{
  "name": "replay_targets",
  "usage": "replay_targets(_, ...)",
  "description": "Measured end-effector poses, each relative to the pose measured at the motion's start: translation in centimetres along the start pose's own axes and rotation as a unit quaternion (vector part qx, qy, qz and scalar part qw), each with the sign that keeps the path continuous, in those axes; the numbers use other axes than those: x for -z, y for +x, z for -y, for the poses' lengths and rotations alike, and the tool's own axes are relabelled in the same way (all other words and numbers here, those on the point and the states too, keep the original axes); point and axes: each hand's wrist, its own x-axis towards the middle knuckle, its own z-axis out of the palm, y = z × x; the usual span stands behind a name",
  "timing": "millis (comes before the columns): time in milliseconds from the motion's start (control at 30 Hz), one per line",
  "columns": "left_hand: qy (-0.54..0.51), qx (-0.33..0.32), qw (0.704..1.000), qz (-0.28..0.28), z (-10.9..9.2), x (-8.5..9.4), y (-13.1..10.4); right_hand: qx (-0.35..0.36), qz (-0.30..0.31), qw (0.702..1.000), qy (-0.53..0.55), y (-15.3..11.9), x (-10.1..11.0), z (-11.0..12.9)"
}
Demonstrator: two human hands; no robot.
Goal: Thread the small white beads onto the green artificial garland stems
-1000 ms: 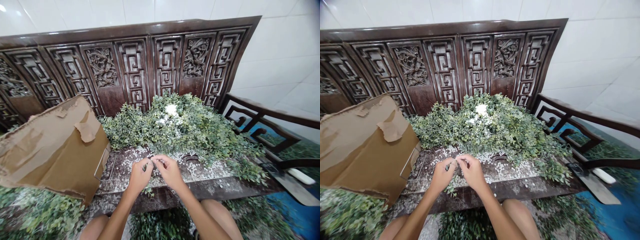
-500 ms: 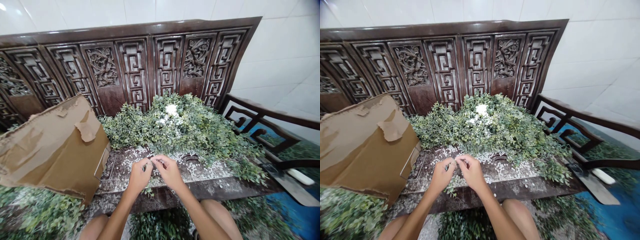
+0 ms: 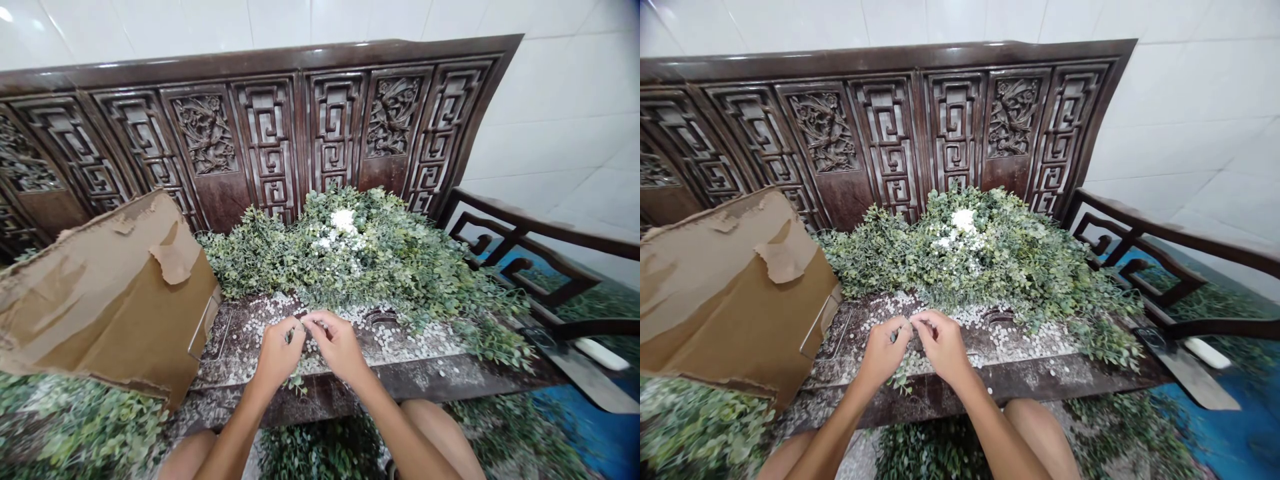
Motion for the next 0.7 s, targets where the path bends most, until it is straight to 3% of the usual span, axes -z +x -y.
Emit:
replay_targets(467,-0.015,-0.008,1.000,-0.003,0.3,-0.3,0.0,0.083,-0.078,0.992,-0.055,-0.7,-1.4,0.2)
replay_targets(700,0.001,-0.007,1.000,-0.006,0.7,-0.4,0.0,0.088,-0.073,0.992,-0.057,-0.8,-1.6,0.2)
